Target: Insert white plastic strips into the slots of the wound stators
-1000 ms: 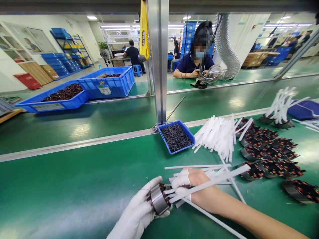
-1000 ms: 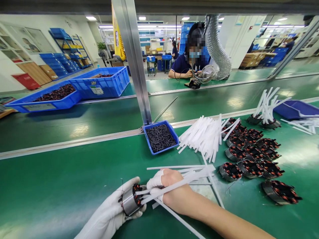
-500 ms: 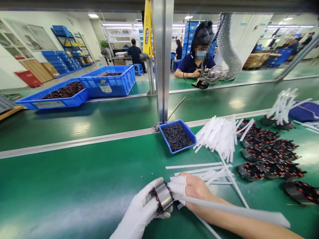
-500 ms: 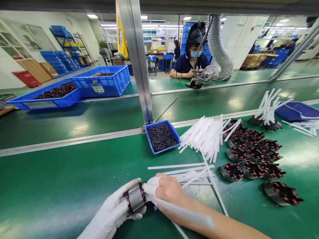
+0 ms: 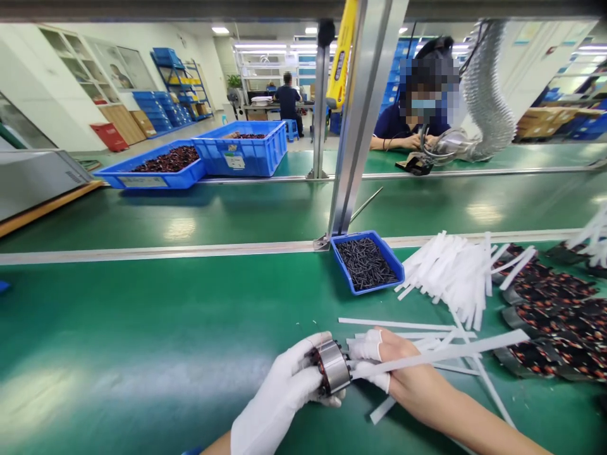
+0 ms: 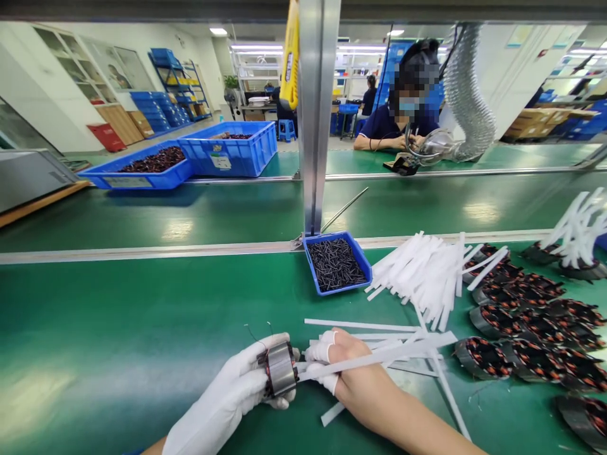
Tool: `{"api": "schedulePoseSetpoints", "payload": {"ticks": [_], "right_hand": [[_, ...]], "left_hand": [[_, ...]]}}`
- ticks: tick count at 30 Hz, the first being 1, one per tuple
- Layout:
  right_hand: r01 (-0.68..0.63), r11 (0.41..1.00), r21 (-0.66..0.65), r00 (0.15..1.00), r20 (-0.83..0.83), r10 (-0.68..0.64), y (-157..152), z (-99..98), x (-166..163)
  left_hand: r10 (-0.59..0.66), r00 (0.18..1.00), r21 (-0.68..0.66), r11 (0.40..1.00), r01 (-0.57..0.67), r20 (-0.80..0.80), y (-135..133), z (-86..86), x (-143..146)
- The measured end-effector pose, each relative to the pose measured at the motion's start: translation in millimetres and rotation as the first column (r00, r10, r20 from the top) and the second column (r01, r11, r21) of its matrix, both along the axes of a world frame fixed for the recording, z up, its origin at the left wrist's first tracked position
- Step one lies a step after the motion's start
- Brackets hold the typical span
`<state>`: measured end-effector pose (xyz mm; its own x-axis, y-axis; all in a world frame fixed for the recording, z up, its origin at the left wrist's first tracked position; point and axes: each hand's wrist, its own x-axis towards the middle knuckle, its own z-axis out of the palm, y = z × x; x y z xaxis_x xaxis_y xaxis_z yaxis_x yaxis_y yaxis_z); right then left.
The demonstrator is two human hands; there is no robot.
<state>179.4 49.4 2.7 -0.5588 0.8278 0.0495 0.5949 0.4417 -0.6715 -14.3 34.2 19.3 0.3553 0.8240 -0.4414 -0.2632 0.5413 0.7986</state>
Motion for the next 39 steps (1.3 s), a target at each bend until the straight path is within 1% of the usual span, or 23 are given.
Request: {"api": "schedulePoseSetpoints", "payload": {"ticks": [1, 3, 6, 11, 15, 18, 22, 25, 27, 29, 30, 33, 36, 39], "right_hand": [[-0.007, 1.0, -0.005, 1.0, -0.011, 0.007, -0.4, -1.3, -1.2], [-0.01, 1.0, 0.003, 1.0, -0.028, 0.01, -1.2, -4.8, -4.0], [-0.004, 0.998, 0.056, 1.0, -0.028, 0.005, -2.0, -11.1, -8.3], [-0.019, 0.99, 0.142, 0.999, 0.03, 0.014, -3.8, -17.4, -10.0], [-0.051, 0.96, 0.276, 0.998, 0.041, 0.041, -6.5, -20.2, -9.2], [-0.056, 0.94, 0.336, 0.997, 0.068, 0.035, -6.5, -22.7, -9.4], [-0.098, 0.906, 0.411, 0.992, 0.114, 0.055, -3.7, -27.6, -9.0], [-0.133, 0.859, 0.494, 0.987, 0.141, 0.072, -2.0, -31.5, -7.3], [-0.14, 0.832, 0.537, 0.986, 0.154, 0.067, -1.6, -32.4, -6.1], [-0.144, 0.827, 0.543, 0.986, 0.149, 0.073, -1.8, -31.1, -5.5], [-0.138, 0.837, 0.53, 0.988, 0.137, 0.076, -1.9, -29.7, -5.6], [-0.103, 0.879, 0.466, 0.994, 0.089, 0.069, -2.5, -25.3, -7.1], [-0.083, 0.905, 0.417, 0.996, 0.019, 0.082, -2.9, -22.4, -10.1], [-0.078, 0.948, 0.309, 0.996, -0.015, 0.087, -3.3, -19.5, -12.3]], "left_hand": [[-0.003, 1.0, -0.006, 1.0, 0.003, 0.027, -0.1, -2.1, -0.7], [-0.048, 0.996, -0.005, 0.999, 0.048, 0.078, -0.5, -6.8, -2.3], [-0.111, 0.988, 0.037, 0.994, 0.107, 0.105, -2.0, -11.5, -4.1], [-0.103, 0.992, 0.101, 0.99, 0.095, 0.071, -5.2, -11.8, -3.7], [-0.098, 0.992, 0.128, 0.988, 0.088, 0.076, -7.3, -15.6, -1.6], [-0.093, 0.993, 0.15, 0.985, 0.082, 0.066, -8.8, -19.4, -1.2], [-0.103, 0.994, 0.217, 0.97, 0.108, -0.038, -8.9, -18.0, -3.3], [-0.074, 0.985, 0.318, 0.941, 0.121, -0.154, -7.5, -12.6, -4.6], [-0.065, 0.976, 0.357, 0.924, 0.138, -0.209, -6.9, -9.3, -4.9], [-0.062, 0.967, 0.377, 0.913, 0.154, -0.247, -6.7, -7.6, -5.0], [-0.058, 0.963, 0.389, 0.907, 0.161, -0.263, -6.8, -7.2, -5.2], [-0.051, 0.954, 0.433, 0.883, 0.181, -0.296, -7.1, -7.4, -6.0], [-0.056, 0.942, 0.462, 0.861, 0.213, -0.33, -7.5, -8.1, -6.9], [-0.066, 0.92, 0.472, 0.843, 0.259, -0.386, -8.4, -8.8, -7.0]]}}
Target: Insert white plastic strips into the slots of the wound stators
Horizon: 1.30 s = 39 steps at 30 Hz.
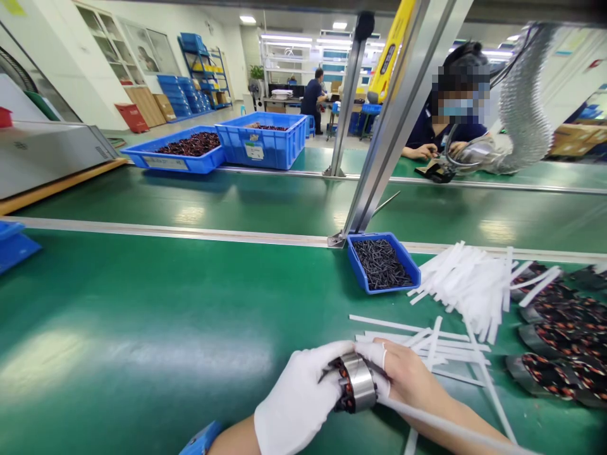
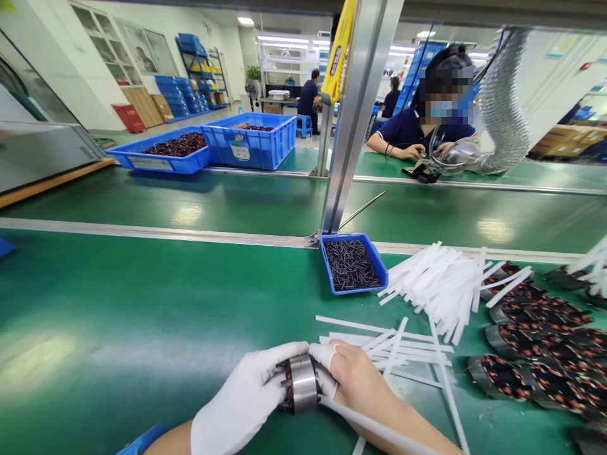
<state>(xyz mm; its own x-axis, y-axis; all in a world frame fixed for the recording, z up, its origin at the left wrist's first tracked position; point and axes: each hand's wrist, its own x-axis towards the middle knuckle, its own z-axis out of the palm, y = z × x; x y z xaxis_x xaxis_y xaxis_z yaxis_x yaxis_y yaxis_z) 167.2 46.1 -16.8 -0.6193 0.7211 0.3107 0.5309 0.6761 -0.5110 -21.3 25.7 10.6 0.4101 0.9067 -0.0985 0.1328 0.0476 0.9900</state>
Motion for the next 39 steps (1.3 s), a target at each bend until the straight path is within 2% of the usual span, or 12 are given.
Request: {"api": "schedulePoseSetpoints", "payload": {"ticks": [2, 6, 11, 19, 23, 29, 39], "right_hand": [[-0.037, 0.998, -0.045, 0.999, 0.004, 0.037, -0.8, 1.9, 0.5], [-0.111, 0.994, -0.001, 0.994, 0.02, 0.111, -3.9, 0.1, 5.7], [-0.123, 0.991, 0.05, 0.988, 0.103, 0.117, -7.9, -8.6, 11.6], [-0.145, 0.985, 0.096, 0.968, 0.221, 0.121, -9.7, -1.0, 11.0], [-0.161, 0.977, 0.139, 0.968, 0.216, 0.129, -9.6, -0.6, 9.7], [-0.148, 0.983, 0.111, 0.97, 0.21, 0.122, -10.8, -3.0, 9.3], [-0.125, 0.98, 0.153, 0.97, 0.227, 0.088, -11.6, -4.4, 8.2]], "left_hand": [[-0.011, 0.999, 0.027, 1.0, 0.012, -0.047, -0.8, -0.7, 0.3], [-0.009, 0.988, 0.086, 0.996, 0.023, -0.155, -1.4, -2.4, 1.1], [-0.013, 0.968, 0.142, 0.989, 0.05, -0.252, -1.6, -2.4, 1.4], [-0.037, 0.958, 0.149, 0.985, 0.082, -0.286, -2.5, -2.2, -1.7], [-0.033, 0.953, 0.152, 0.985, 0.082, -0.303, -1.6, -3.0, -1.6], [-0.045, 0.948, 0.133, 0.987, 0.091, -0.315, -0.8, -1.8, -0.9], [-0.037, 0.934, 0.128, 0.988, 0.087, -0.355, -0.2, -3.4, -0.7]]}}
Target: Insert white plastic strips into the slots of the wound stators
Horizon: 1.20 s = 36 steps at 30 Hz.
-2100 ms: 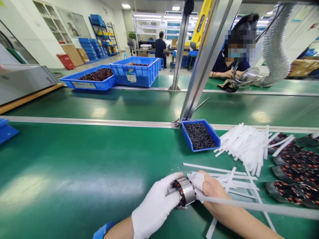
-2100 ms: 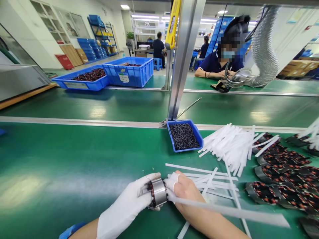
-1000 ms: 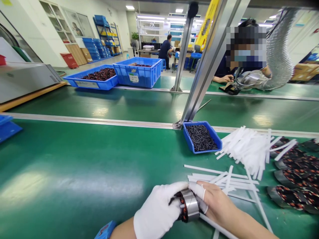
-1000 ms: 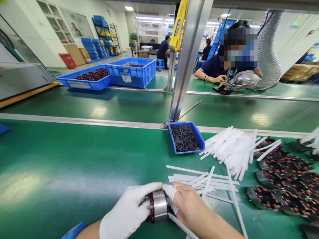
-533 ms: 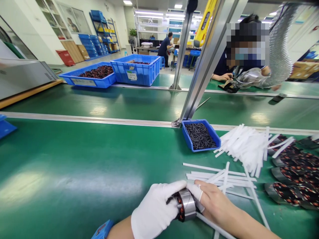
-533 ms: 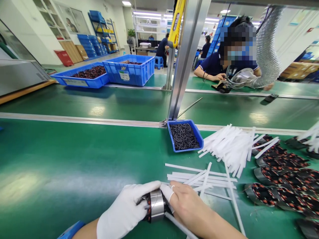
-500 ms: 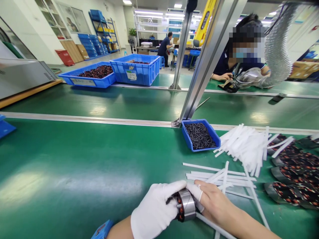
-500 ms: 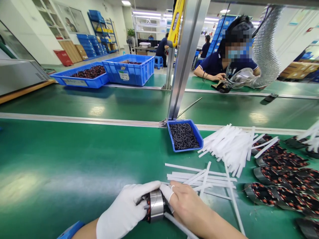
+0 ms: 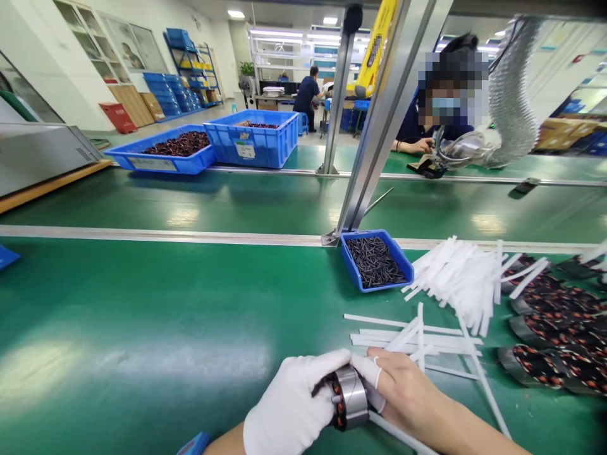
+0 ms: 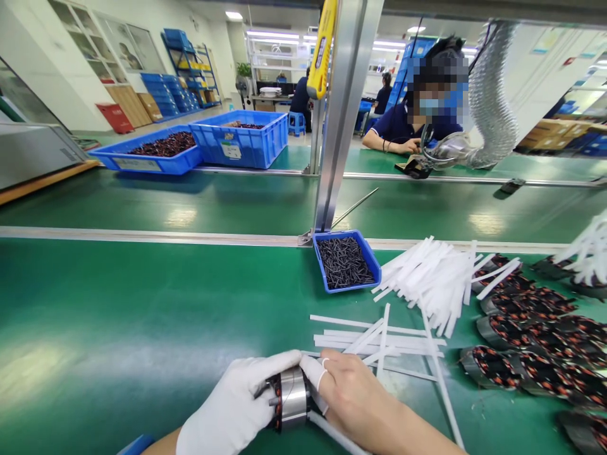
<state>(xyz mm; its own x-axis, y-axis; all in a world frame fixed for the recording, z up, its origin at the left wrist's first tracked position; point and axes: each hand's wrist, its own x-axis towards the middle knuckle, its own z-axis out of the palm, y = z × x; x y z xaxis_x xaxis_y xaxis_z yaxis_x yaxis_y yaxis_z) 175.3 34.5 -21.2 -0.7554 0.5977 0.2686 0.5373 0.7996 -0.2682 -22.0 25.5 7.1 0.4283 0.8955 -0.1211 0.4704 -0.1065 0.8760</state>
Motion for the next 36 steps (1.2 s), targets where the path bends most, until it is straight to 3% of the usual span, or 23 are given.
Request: {"api": "schedulePoseSetpoints", "payload": {"ticks": [13, 16, 20, 23, 25, 27, 29, 32, 36], "right_hand": [[0.021, 1.0, -0.01, 0.999, 0.031, -0.021, -0.9, 7.6, -4.6], [0.032, 0.986, -0.163, 0.999, 0.0, -0.032, 5.3, 20.9, -0.5], [0.137, 0.887, -0.44, 0.99, 0.024, -0.14, 30.8, 41.4, 27.9], [0.411, 0.867, -0.282, 0.909, 0.056, -0.413, 52.4, 38.7, 48.9], [0.526, 0.838, -0.147, 0.848, 0.014, -0.53, 61.3, 28.3, 50.7], [0.511, 0.855, -0.088, 0.859, 0.022, -0.511, 64.3, 16.1, 42.6], [0.454, 0.889, -0.06, 0.89, 0.078, -0.449, 63.4, 5.8, 30.4], [0.431, 0.902, -0.031, 0.896, 0.131, -0.424, 60.7, -1.8, 17.8], [0.411, 0.912, -0.016, 0.907, 0.112, -0.407, 60.5, 4.1, 19.4]], "left_hand": [[0.031, 0.999, 0.008, 0.999, -0.031, 0.018, 0.6, -4.5, -1.5], [0.056, 0.984, -0.117, 0.992, -0.036, 0.168, -0.3, -5.3, -1.0], [0.163, 0.881, -0.381, 0.924, 0.021, 0.444, -1.1, -9.2, 1.1], [0.158, 0.869, -0.469, 0.878, 0.093, 0.469, 1.6, -10.8, 2.3], [0.078, 0.884, -0.384, 0.915, 0.12, 0.461, 5.3, -9.4, 2.3], [0.049, 0.879, -0.292, 0.951, 0.104, 0.474, 8.8, -6.4, 1.6], [0.116, 0.864, -0.315, 0.948, 0.051, 0.49, 10.8, -2.8, 0.2], [0.277, 0.829, -0.475, 0.88, -0.017, 0.485, 10.4, 2.4, -2.3], [0.391, 0.745, -0.598, 0.801, 0.014, 0.541, 8.8, 8.8, -2.9]]}}
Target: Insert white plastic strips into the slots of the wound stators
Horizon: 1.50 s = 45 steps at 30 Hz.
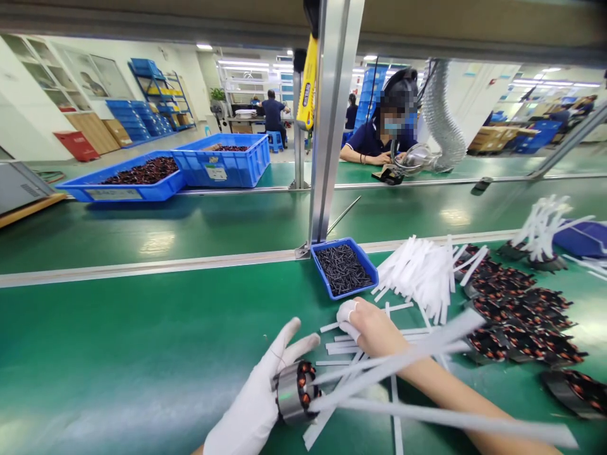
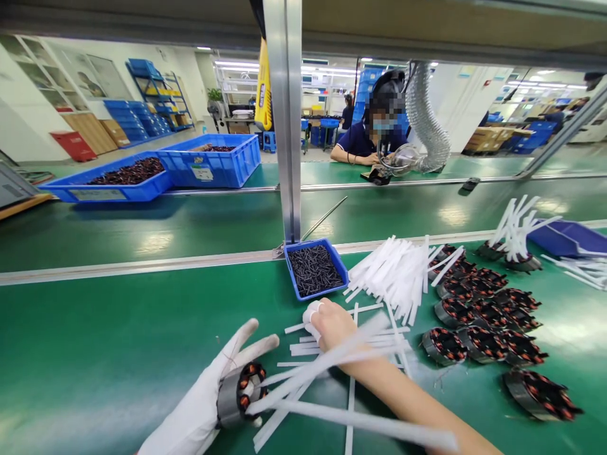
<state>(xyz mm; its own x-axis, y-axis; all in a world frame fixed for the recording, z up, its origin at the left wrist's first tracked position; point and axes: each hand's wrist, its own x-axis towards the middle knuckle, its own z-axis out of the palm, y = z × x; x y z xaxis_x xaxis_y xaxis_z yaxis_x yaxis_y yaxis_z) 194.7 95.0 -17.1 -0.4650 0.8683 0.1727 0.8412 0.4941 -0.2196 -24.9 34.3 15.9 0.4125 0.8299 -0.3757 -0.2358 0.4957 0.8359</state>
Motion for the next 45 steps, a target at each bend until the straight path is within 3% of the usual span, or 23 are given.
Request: {"api": "schedulePoseSetpoints", "payload": {"ticks": [6, 12, 16, 20, 23, 29, 36, 39, 45], "right_hand": [[-0.085, 0.994, 0.065, 0.952, -0.29, 0.1, -16.5, 32.4, 9.0], [-0.227, 0.95, -0.214, 0.891, -0.44, 0.114, -35.0, 49.0, 0.3], [-0.275, 0.928, -0.252, 0.876, -0.463, 0.134, -32.5, 45.1, -6.5], [-0.289, 0.91, -0.299, 0.861, -0.497, 0.11, -33.2, 37.8, -11.6], [-0.265, 0.899, -0.349, 0.821, -0.571, 0.02, -37.2, 31.2, -17.0], [-0.322, 0.825, -0.464, 0.71, -0.695, -0.114, -40.6, 18.9, -27.7], [-0.276, 0.862, -0.425, 0.755, -0.651, -0.08, -39.2, 16.4, -26.8], [-0.297, 0.846, -0.442, 0.756, -0.65, -0.074, -38.6, 15.8, -25.9], [-0.27, 0.811, -0.52, 0.695, -0.688, -0.21, -41.8, 7.9, -27.6]], "left_hand": [[0.016, 0.999, -0.01, 1.0, -0.016, 0.05, 3.2, 7.5, 5.0], [0.047, 0.989, 0.009, 0.999, -0.046, -0.139, 4.9, -2.5, 5.7], [0.019, 0.991, -0.043, 0.999, -0.025, -0.135, 3.8, -3.3, 3.5], [-0.015, 0.995, -0.102, 0.994, 0.025, 0.095, 1.0, 0.9, 2.6], [-0.03, 0.98, -0.142, 0.988, 0.059, 0.196, -2.1, 1.7, 5.6], [-0.024, 0.995, -0.151, 0.988, 0.039, 0.099, -4.2, -1.5, 12.6], [-0.067, 0.996, -0.056, 0.996, 0.07, 0.055, -3.6, -6.0, 8.2], [-0.067, 0.995, -0.051, 0.996, 0.07, 0.07, -3.3, -7.3, 7.7], [-0.055, 0.995, -0.105, 0.992, 0.064, 0.088, -2.8, -10.6, 9.3]]}}
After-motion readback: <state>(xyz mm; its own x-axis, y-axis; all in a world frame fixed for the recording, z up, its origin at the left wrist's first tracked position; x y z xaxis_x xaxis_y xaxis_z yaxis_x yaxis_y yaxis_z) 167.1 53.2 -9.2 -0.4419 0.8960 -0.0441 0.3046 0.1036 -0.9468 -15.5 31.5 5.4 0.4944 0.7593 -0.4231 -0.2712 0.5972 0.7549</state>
